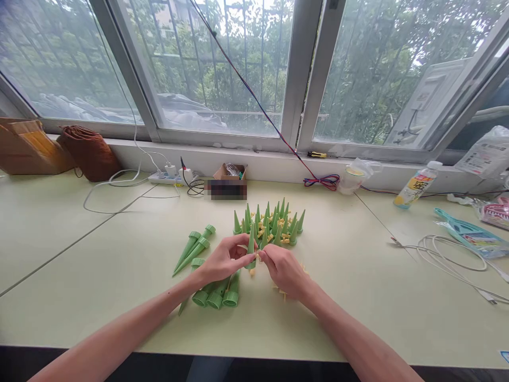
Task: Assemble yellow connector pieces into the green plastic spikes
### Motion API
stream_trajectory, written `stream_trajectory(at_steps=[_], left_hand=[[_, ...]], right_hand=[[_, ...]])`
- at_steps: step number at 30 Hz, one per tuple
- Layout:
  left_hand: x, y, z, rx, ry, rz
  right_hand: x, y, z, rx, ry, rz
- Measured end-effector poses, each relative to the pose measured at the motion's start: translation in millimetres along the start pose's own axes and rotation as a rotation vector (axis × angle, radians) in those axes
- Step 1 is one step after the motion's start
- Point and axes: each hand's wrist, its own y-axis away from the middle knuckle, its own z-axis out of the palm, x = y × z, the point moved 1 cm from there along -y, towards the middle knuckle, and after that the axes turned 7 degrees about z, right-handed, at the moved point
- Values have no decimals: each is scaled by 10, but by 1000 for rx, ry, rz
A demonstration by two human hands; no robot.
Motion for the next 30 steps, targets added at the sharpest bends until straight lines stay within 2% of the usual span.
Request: stream_trajectory(at_steps=[9, 19, 24, 30], left_hand=[[35, -19, -31, 35, 29, -6], [62, -34, -33, 51, 103, -74], [32, -37, -46, 81, 143, -155], [-26, -45, -58, 57, 243, -268]], right_hand=[[-83, -13, -34, 39, -91, 25], [-58, -14, -28, 71, -76, -58], [-54, -5, -32, 78, -59, -105], [-46, 0, -21, 100, -47, -150]])
